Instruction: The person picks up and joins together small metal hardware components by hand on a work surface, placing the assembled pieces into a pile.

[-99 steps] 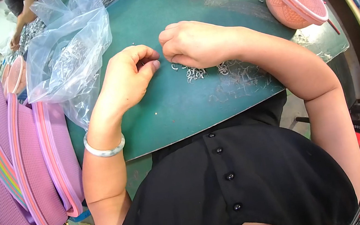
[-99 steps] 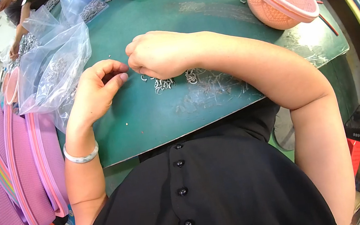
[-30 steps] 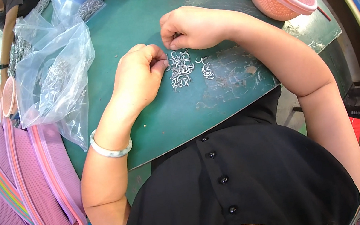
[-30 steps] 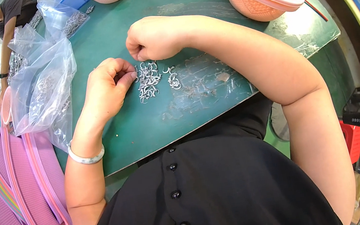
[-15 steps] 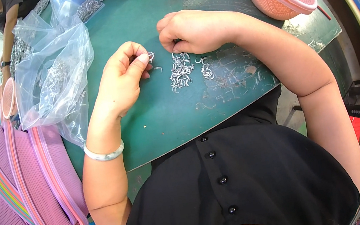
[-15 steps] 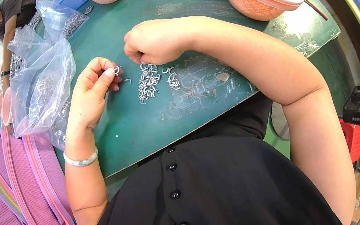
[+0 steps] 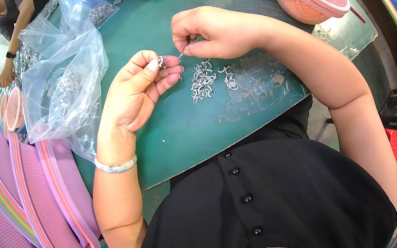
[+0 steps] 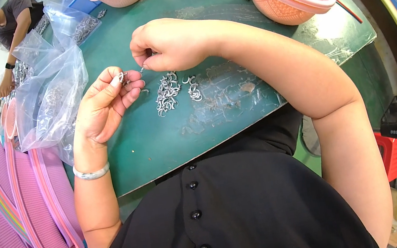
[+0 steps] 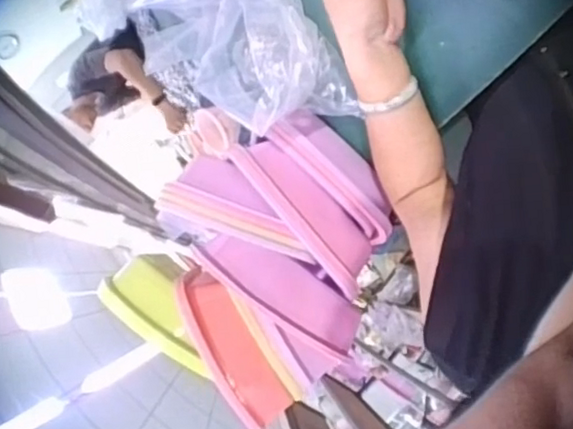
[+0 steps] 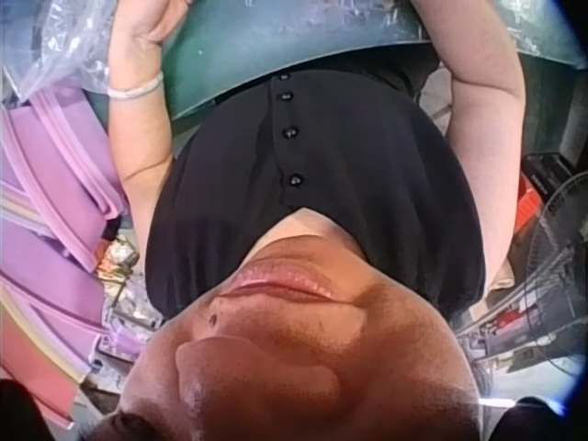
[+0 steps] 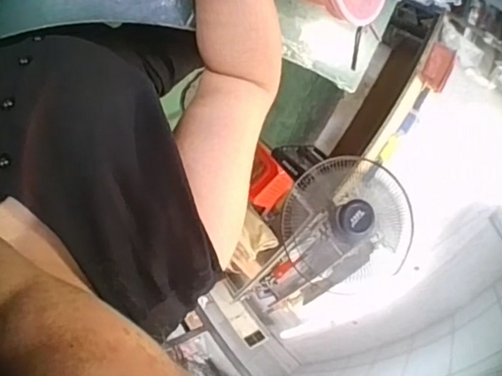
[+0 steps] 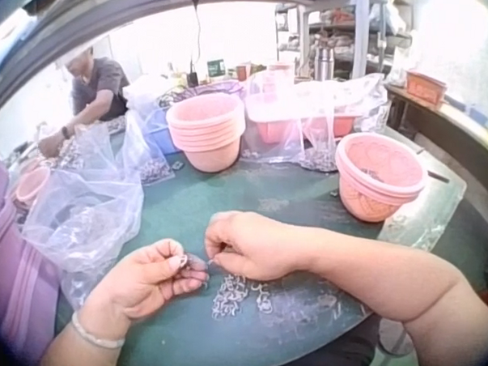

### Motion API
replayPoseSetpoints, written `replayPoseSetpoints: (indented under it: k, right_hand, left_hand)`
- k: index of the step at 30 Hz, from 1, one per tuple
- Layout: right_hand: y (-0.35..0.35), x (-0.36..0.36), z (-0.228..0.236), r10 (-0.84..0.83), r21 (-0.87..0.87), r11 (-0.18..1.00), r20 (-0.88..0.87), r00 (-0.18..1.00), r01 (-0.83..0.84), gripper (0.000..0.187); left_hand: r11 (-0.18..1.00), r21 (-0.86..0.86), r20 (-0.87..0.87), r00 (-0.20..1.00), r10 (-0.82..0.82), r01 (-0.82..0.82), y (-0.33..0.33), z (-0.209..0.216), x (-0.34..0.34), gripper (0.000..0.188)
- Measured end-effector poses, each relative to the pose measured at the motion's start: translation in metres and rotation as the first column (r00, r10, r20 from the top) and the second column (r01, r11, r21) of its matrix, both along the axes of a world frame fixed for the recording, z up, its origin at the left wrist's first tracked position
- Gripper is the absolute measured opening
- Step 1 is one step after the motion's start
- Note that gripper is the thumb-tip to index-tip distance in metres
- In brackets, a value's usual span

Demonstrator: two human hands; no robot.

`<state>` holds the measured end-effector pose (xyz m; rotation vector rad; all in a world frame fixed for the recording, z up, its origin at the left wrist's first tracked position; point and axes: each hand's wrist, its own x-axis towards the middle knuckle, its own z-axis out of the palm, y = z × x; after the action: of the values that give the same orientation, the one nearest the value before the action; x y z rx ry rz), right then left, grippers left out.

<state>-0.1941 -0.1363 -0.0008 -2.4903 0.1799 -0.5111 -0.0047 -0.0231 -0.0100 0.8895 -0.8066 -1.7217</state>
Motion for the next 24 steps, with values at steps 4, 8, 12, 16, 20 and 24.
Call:
replayPoseSetpoints:
  k: [4, 8, 12, 16, 20, 24]
  right_hand:
    - [0.003, -0.001, 0.006, -0.047, 0.052, 0.998, 0.034, 0.998, 0.045, 0.008]
    - [0.009, 0.000, 0.009, -0.057, 0.077, 0.996, 0.069, 0.996, 0.052, 0.008]
    - [0.012, 0.003, 0.007, -0.046, 0.123, 0.992, 0.111, 0.993, 0.033, 0.008]
    - [0.013, 0.006, 0.004, -0.044, 0.157, 0.987, 0.169, 0.985, 0.017, 0.008]
    - [0.017, 0.009, 0.005, -0.061, 0.208, 0.978, 0.222, 0.973, 0.013, 0.011]
    - [0.020, 0.009, 0.007, -0.110, 0.135, 0.988, 0.251, 0.962, 0.078, 0.012]
  left_hand:
    - [1.000, 0.009, -0.061, 0.998, -0.008, 0.009, 0.000, 0.000, 0.001, 0.008]
    - [0.999, 0.044, -0.156, 0.988, 0.005, 0.002, 0.000, 0.001, -0.003, 0.009]
    - [0.998, 0.068, -0.236, 0.972, 0.013, 0.003, 0.001, 0.001, -0.004, 0.009]
    - [0.996, 0.086, -0.266, 0.964, 0.028, -0.005, 0.000, 0.001, -0.005, 0.010]
    - [0.993, 0.115, -0.321, 0.947, 0.034, 0.003, -0.002, -0.002, -0.004, 0.012]
    - [0.993, 0.116, -0.321, 0.947, 0.018, 0.020, -0.002, -0.001, -0.006, 0.013]
